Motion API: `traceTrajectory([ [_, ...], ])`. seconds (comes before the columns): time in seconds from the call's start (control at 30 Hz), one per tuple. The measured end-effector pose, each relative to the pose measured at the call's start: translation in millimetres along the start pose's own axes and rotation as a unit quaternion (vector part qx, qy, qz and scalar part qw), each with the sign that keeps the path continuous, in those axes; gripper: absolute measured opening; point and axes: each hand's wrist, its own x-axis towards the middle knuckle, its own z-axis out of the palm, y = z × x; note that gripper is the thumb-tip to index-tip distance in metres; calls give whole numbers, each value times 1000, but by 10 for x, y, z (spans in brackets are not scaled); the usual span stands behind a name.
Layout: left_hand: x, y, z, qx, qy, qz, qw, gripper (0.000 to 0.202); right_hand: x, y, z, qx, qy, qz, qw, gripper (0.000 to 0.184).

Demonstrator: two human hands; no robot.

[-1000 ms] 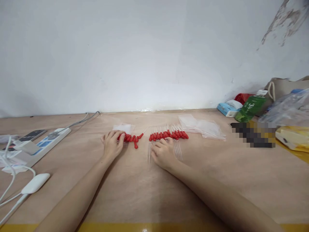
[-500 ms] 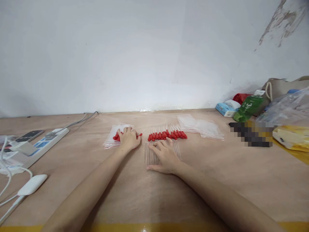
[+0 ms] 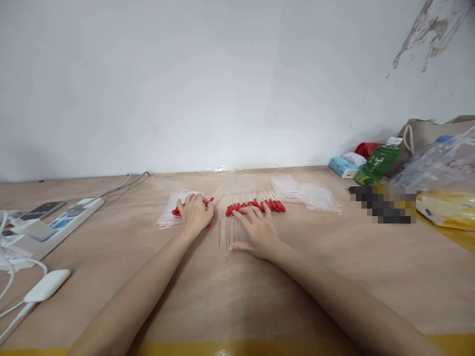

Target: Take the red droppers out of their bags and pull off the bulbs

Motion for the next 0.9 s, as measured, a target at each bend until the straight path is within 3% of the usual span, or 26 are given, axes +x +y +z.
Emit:
traceTrajectory([
  [0.1, -206, -7, -140, -62, 25, 88, 994, 12, -100, 126, -85, -22, 41, 27, 999, 65],
  [0.2, -470, 0, -226, -116, 0, 199, 973, 10, -245, 244, -140, -27, 72, 0, 997, 59],
  [0.27, -617, 10, -236, -143, -1, 240, 960, 9, -327, 266, -165, -21, 75, -21, 997, 53],
  [0.4, -754, 20, -194, -171, 5, 277, 945, 8, -386, 193, -175, 14, 75, -51, 996, 34],
  [0.57, -754, 27, -172, -180, -16, 309, 934, 10, -363, 117, -84, 45, 59, -77, 994, 21],
  [0.9, -765, 46, -192, -147, -37, 343, 927, 14, -370, 99, -69, 66, 56, -94, 992, 21],
])
